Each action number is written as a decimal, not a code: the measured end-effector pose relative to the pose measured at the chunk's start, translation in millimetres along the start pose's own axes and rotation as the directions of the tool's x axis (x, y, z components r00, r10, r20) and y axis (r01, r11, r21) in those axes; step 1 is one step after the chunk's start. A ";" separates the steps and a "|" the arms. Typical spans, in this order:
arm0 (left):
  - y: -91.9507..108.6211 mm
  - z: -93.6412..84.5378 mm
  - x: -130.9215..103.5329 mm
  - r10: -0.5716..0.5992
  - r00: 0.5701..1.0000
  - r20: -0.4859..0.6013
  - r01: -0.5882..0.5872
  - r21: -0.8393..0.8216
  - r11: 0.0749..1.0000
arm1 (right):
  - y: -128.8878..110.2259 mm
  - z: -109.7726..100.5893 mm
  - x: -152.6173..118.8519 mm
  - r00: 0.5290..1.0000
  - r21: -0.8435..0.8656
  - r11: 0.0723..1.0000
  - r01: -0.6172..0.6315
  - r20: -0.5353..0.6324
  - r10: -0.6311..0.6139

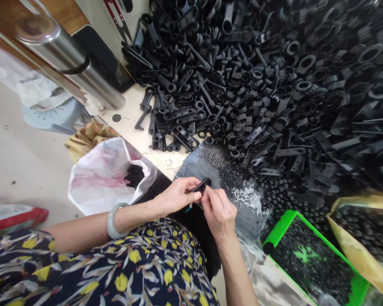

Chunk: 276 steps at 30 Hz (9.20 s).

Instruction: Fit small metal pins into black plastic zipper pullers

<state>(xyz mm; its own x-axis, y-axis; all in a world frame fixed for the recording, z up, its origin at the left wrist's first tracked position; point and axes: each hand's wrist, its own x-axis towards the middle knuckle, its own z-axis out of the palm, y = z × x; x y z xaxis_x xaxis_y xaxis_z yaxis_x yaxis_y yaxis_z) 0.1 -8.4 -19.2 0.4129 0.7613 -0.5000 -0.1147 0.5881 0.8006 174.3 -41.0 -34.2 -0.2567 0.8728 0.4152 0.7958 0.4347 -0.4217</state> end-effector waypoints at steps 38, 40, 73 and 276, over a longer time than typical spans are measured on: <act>-4.4 -5.6 2.1 0.166 0.982 -0.086 -0.135 0.289 0.948 | 6.2 -39.0 40.2 0.847 0.266 0.890 -0.369 0.491 0.205; -4.5 -5.5 2.8 0.128 0.987 -0.094 -0.101 0.254 0.962 | 2.7 -49.6 40.2 0.838 0.192 0.911 -0.364 0.494 0.231; -11.8 -3.7 4.0 0.127 0.981 -0.145 -0.094 0.218 0.972 | -22.0 -25.6 4.7 0.928 -0.359 0.922 0.146 0.372 -0.003; 54.2 -24.4 27.6 0.305 0.948 -0.087 -0.215 0.529 0.821 | 23.3 -18.7 32.7 0.931 -0.324 0.916 -0.239 0.193 0.311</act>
<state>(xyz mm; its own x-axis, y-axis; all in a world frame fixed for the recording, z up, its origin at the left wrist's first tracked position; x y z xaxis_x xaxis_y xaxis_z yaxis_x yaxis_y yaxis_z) -16.8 51.1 2.3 0.2781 0.9251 -0.2587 0.2953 0.1740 0.9394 194.7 -6.5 -15.4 -0.0975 0.9902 0.0999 0.9674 0.1179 -0.2242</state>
